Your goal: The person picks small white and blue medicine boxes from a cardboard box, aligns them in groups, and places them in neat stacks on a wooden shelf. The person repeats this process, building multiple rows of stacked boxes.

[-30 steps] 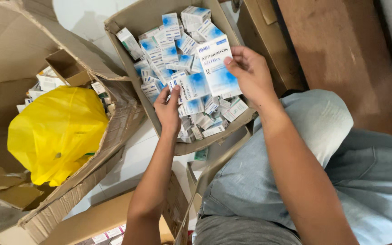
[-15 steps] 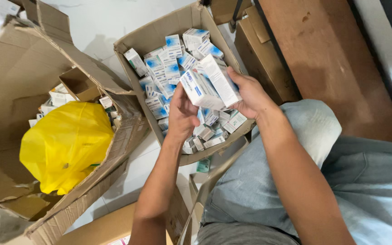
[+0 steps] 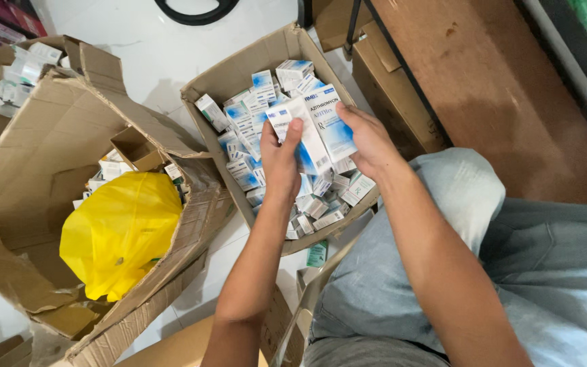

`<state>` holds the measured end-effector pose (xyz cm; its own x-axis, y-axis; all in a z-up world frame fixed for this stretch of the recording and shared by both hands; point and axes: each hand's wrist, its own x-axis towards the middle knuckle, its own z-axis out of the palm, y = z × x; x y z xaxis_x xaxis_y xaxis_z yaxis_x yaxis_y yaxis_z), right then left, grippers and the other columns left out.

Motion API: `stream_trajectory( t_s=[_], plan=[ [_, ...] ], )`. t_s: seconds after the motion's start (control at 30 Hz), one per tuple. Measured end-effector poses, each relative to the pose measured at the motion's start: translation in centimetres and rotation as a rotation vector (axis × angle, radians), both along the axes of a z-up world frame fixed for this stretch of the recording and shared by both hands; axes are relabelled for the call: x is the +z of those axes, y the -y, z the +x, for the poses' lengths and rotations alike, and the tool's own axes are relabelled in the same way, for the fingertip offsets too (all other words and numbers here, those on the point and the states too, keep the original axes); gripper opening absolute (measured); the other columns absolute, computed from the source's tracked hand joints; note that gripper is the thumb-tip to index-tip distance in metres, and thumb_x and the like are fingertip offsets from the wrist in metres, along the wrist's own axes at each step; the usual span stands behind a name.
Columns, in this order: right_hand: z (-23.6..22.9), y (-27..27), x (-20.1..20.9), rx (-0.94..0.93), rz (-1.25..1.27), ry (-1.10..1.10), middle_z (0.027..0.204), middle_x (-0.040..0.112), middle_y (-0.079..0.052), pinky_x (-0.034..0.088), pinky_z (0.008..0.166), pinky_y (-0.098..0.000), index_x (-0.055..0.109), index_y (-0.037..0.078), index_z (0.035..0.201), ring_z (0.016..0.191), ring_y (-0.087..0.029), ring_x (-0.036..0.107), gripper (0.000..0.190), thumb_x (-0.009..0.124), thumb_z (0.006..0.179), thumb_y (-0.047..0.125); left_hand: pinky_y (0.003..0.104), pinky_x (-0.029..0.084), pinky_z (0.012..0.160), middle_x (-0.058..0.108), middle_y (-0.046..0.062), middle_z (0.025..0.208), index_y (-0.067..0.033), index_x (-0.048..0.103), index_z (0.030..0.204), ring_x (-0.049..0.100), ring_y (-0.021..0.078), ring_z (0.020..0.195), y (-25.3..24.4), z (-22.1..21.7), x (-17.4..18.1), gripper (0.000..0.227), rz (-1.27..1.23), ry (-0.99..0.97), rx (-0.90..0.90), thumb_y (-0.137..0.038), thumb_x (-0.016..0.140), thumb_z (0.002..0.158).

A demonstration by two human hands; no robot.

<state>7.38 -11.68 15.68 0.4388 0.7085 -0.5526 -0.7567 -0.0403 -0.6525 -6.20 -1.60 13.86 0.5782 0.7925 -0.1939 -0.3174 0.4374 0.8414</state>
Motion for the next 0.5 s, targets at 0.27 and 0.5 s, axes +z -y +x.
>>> stream_trajectory(
  t_s=[0.27, 0.5],
  plan=[
    [-0.2, -0.4, 0.2, -0.049, 0.037, 0.271, 0.119, 0.07, -0.01, 0.056, 0.092, -0.0312, 0.059, -0.001, 0.131, 0.107, -0.016, 0.067, 0.041, 0.067, 0.101, 0.024, 0.035, 0.056, 0.096, 0.066, 0.015, 0.122, 0.0032, 0.045, 0.135, 0.066, 0.0199, 0.109, -1.4, -0.7, 1.2, 0.071, -0.017, -0.279, -0.058, -0.03, 0.083, 0.085],
    [-0.7, 0.1, 2.3, 0.138, 0.139, 0.406, 0.122, 0.068, -0.011, 0.059, 0.096, -0.0318, 0.046, 0.001, 0.144, 0.112, -0.016, 0.068, 0.071, 0.081, 0.082, 0.001, 0.035, 0.057, 0.094, 0.066, 0.018, 0.122, 0.0036, 0.043, 0.134, 0.068, 0.0225, 0.111, -2.1, -2.7, 1.7, 0.059, -0.046, -0.181, -0.081, -0.005, 0.075, 0.086]
  ],
)
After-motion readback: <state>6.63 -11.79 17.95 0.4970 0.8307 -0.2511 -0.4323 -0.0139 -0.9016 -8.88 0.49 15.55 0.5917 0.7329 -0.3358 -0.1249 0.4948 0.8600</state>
